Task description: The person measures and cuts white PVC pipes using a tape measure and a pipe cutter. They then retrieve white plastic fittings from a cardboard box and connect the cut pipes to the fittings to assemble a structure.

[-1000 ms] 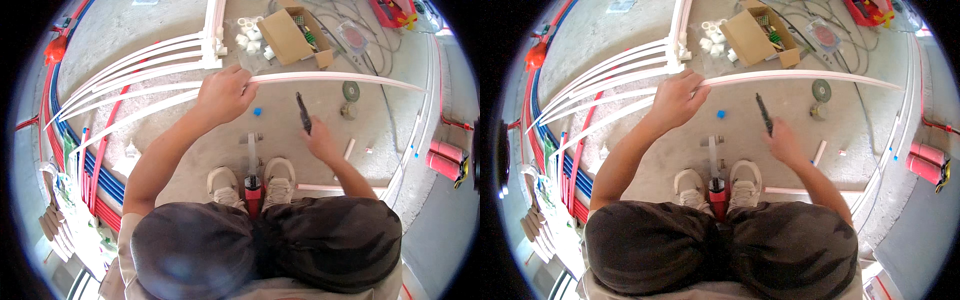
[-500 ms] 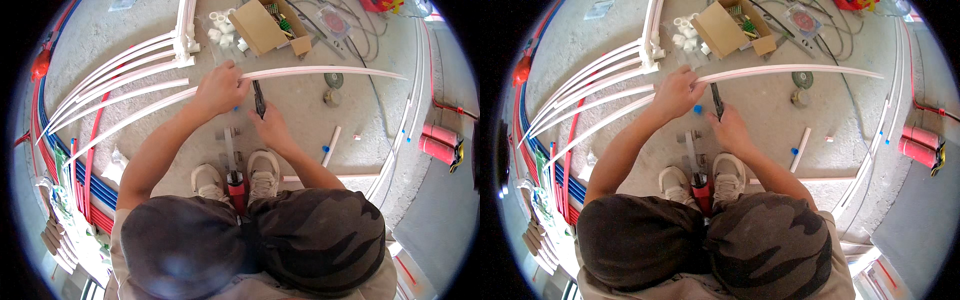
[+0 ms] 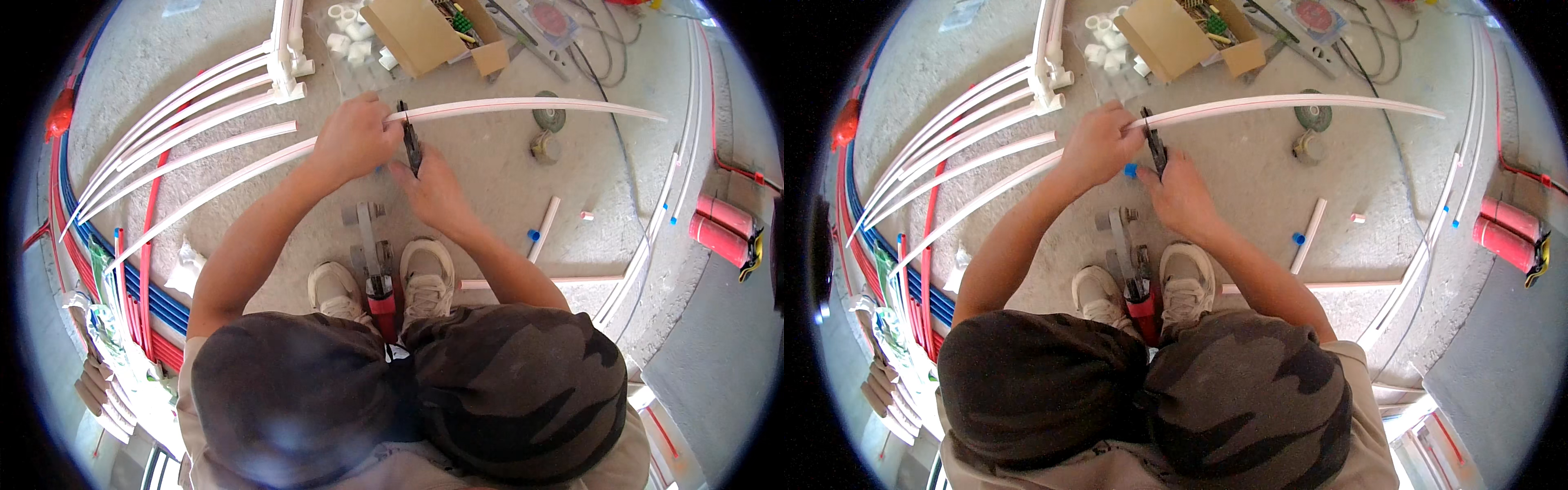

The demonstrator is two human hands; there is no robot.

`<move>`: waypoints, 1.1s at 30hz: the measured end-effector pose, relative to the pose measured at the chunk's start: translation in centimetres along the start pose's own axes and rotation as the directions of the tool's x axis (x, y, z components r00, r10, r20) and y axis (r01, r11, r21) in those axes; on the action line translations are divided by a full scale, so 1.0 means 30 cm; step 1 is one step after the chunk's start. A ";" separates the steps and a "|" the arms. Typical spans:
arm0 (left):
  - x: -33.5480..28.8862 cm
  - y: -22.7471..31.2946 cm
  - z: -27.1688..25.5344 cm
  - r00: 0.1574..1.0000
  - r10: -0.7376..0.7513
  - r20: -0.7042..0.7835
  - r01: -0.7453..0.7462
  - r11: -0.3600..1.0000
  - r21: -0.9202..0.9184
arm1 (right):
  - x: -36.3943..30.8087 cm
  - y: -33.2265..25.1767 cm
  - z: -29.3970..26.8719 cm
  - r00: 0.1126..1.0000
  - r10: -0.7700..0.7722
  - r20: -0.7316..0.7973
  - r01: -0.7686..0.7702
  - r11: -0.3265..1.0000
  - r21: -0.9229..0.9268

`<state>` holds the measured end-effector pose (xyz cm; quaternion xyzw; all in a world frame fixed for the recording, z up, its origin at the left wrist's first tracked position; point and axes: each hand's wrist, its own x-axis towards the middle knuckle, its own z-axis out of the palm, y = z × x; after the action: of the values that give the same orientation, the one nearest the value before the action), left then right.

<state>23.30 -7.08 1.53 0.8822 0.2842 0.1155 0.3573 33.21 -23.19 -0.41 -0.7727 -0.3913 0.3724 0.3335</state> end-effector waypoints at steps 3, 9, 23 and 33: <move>0.020 -0.009 -0.003 0.998 -0.030 0.052 0.030 1.000 0.006 | 0.018 -0.015 -0.001 0.999 0.042 -0.003 -0.042 0.999 -0.011; 0.037 0.033 -0.040 0.980 -0.077 0.184 0.059 0.993 0.101 | 0.065 0.048 0.017 0.998 -0.002 -0.070 0.000 0.999 -0.034; 0.053 -0.029 -0.003 0.985 -0.139 0.103 0.121 0.978 0.167 | 0.013 -0.048 -0.023 0.999 -0.006 -0.048 -0.001 0.989 -0.148; 0.048 -0.011 -0.012 0.984 -0.110 0.138 0.082 0.977 0.195 | 0.038 0.006 0.015 0.982 0.182 0.043 -0.180 0.983 -0.041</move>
<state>24.19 -5.83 1.57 0.9033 0.3090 0.0047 0.2976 33.39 -22.20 -1.14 -0.8022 -0.3338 0.4116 0.2750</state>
